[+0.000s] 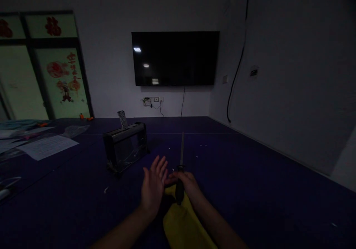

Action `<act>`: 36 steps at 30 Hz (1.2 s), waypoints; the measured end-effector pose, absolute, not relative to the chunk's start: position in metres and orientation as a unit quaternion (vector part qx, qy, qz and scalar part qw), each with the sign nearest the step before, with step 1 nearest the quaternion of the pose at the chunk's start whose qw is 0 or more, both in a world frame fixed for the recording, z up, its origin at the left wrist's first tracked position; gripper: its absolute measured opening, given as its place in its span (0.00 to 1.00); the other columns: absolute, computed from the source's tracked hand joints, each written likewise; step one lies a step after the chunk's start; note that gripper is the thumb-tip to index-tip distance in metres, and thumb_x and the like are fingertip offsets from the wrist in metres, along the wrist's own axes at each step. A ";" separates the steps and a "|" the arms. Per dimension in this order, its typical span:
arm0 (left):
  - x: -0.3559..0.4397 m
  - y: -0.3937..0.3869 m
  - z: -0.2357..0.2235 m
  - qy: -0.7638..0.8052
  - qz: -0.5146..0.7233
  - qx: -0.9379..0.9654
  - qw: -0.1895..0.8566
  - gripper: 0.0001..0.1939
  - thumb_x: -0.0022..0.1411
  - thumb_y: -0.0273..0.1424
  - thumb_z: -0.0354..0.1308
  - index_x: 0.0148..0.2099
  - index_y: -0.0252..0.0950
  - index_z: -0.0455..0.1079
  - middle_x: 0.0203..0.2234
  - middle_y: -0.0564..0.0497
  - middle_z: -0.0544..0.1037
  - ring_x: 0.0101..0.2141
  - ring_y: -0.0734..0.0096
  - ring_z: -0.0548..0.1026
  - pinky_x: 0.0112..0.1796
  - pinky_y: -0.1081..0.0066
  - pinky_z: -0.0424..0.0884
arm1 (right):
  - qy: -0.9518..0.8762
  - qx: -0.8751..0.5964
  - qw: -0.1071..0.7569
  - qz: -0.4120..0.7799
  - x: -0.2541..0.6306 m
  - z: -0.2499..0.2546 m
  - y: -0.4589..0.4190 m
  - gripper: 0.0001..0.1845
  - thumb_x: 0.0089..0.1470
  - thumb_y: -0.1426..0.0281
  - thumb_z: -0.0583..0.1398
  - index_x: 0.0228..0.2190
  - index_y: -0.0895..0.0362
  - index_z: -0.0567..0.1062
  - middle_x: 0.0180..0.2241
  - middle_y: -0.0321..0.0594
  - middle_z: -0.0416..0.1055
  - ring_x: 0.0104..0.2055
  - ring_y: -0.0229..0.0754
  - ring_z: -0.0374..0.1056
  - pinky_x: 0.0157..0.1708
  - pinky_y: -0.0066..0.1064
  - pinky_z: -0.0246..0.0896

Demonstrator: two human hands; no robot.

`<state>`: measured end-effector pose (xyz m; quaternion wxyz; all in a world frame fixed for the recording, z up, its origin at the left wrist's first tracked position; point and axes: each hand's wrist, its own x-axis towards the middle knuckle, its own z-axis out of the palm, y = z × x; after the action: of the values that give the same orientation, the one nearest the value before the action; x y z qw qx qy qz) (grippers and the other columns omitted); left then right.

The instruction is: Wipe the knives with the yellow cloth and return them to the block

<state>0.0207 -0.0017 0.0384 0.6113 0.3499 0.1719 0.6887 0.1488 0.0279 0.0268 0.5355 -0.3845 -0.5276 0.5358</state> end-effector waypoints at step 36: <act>0.017 0.000 0.006 0.428 0.529 0.420 0.600 0.30 0.39 0.60 0.56 0.21 0.35 0.62 0.11 0.59 0.58 0.13 0.82 0.54 0.16 0.78 0.44 | -0.705 -0.409 0.498 0.297 0.131 0.014 0.005 0.20 0.52 0.55 0.56 0.23 0.58 0.76 0.22 0.37 0.73 0.25 0.39 0.67 0.26 0.27 0.58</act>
<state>0.0172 0.0000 0.0059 0.6001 0.4199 0.4280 0.5294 0.1314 0.0048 0.0141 0.4977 -0.4090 -0.7050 0.2967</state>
